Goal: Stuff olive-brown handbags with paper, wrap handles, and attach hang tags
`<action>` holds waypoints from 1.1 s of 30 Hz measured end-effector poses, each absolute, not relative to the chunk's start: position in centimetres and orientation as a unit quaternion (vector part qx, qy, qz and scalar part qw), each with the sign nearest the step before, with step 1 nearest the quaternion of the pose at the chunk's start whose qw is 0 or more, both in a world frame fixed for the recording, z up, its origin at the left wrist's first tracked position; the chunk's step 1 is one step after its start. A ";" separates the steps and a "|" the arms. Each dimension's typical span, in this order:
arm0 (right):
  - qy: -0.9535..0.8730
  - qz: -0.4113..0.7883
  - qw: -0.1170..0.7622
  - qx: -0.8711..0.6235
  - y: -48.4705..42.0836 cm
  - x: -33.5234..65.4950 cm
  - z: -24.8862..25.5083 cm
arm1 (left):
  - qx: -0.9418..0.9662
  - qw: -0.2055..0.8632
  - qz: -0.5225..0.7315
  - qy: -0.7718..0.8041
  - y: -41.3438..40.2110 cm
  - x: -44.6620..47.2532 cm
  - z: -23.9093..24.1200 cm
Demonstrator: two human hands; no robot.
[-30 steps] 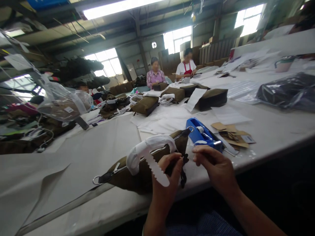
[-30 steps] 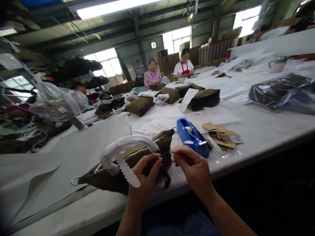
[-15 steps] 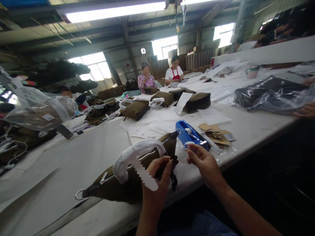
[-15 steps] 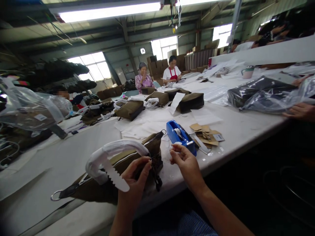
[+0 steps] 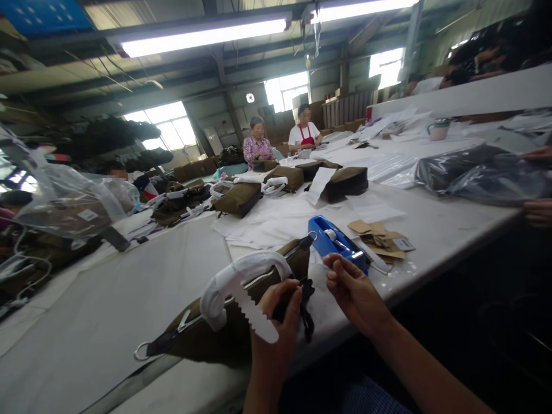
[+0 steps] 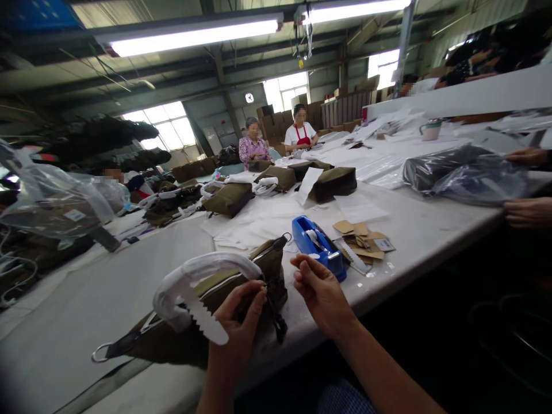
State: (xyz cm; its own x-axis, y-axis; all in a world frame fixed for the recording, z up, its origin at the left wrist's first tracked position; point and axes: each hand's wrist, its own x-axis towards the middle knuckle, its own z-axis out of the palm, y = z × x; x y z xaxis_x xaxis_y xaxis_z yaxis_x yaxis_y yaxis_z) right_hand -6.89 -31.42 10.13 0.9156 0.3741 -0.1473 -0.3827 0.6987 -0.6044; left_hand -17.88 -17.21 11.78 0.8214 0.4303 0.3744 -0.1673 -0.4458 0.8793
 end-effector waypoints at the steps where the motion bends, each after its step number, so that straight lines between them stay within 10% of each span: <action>1: 0.007 0.214 0.919 -0.331 -31.5 -7.1 10.2 | 0.800 0.521 0.285 0.083 -17.2 -17.9 11.8; 33: -0.251 0.005 0.707 -0.661 -31.8 -8.5 9.5 | 0.823 0.475 0.309 0.036 -18.2 -17.8 12.8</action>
State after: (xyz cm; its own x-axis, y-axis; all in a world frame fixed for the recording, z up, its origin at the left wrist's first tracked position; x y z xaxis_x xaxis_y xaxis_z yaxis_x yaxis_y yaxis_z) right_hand -8.48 -31.77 9.48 0.8740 0.3389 0.3482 0.3249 0.1252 -0.9374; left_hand -17.80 -18.19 12.81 0.8069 0.3517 0.4747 -0.2346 -0.5467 0.8038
